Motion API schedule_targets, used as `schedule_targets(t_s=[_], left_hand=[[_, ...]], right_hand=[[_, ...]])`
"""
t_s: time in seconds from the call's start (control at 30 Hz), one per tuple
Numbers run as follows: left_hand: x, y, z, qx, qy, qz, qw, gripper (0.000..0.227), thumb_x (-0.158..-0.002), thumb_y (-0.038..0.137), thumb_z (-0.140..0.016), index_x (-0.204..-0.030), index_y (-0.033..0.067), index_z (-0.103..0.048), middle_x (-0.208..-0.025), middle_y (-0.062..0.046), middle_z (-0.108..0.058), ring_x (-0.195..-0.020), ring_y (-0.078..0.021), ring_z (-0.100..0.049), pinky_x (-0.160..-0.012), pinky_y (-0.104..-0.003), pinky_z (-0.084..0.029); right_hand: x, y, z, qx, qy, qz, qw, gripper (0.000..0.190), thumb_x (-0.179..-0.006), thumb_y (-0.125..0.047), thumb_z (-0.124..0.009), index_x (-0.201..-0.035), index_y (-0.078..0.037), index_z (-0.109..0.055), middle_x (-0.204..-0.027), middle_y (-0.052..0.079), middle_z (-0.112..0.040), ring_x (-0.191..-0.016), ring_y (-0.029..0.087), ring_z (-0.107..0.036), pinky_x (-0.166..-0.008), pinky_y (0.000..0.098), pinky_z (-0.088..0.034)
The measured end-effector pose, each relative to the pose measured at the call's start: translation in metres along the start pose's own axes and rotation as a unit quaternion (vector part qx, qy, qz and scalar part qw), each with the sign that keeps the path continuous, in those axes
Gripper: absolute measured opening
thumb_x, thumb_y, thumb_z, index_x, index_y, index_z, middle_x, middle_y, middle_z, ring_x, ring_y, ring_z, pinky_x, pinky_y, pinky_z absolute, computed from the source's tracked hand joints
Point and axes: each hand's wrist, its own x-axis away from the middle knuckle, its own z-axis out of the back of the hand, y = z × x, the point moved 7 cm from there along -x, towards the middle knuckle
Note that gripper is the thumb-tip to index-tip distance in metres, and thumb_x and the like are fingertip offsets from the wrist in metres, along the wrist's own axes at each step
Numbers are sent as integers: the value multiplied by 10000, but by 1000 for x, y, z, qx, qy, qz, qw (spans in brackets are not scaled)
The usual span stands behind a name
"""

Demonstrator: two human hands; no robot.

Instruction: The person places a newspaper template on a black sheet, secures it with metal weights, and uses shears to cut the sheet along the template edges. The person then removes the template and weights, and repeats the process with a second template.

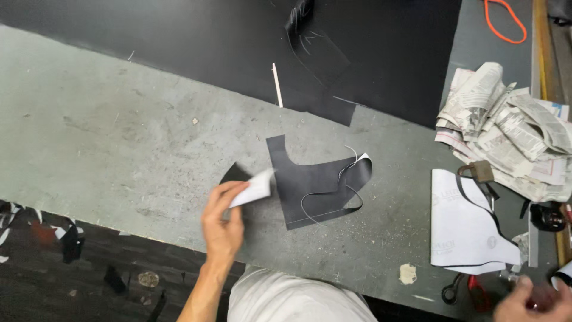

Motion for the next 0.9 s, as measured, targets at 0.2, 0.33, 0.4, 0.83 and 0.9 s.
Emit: schedule_targets(t_s=[0.2,0.33,0.4,0.83,0.9], left_hand=[[10,21,-64,117,-214,40,969,428,-853,-119,-576,-1194,86,-732,-1112,-82,-718,-1055,-212,-689,-898,-306,-536],[8,-38,-124,195,-258,212,922,410,-901,-42,-574,-1277,104,-643,-1047,-87,-749,-946,-205,-693,-819,-316,-552],[7,-60,-145,189,-252,199,928,406,-911,-15,-581,-1300,96,-605,-1075,-93,-744,-979,-198,-701,-838,-318,-556],[38,-66,-82,69,-266,131,953,365,-927,-44,-552,-1193,128,-731,-1027,-71,-680,-955,-211,-659,-877,-326,-533],[34,-43,-81,44,-284,46,957,362,-886,-81,-586,-1114,117,-786,-1005,-73,-627,-956,-211,-621,-878,-333,-512]], right_hand=[[75,-232,-64,-329,-380,84,860,305,-1014,-261,-586,-1223,-83,-719,-1209,63,-749,-1164,176,-664,-1003,323,-490],[123,-345,-107,-391,-495,184,754,315,-1002,-212,-603,-1266,-54,-672,-1257,91,-731,-1111,211,-714,-953,336,-545],[118,-361,-124,-398,-469,196,764,323,-993,-186,-625,-1270,-29,-672,-1302,126,-687,-1173,253,-671,-981,356,-516],[77,-315,-110,-297,-442,124,837,337,-960,-278,-663,-1267,-149,-713,-1241,40,-740,-1055,196,-706,-892,392,-550],[114,-355,-97,-356,-527,212,742,405,-928,-268,-695,-1304,-119,-675,-1279,56,-706,-1089,198,-664,-934,380,-516]])
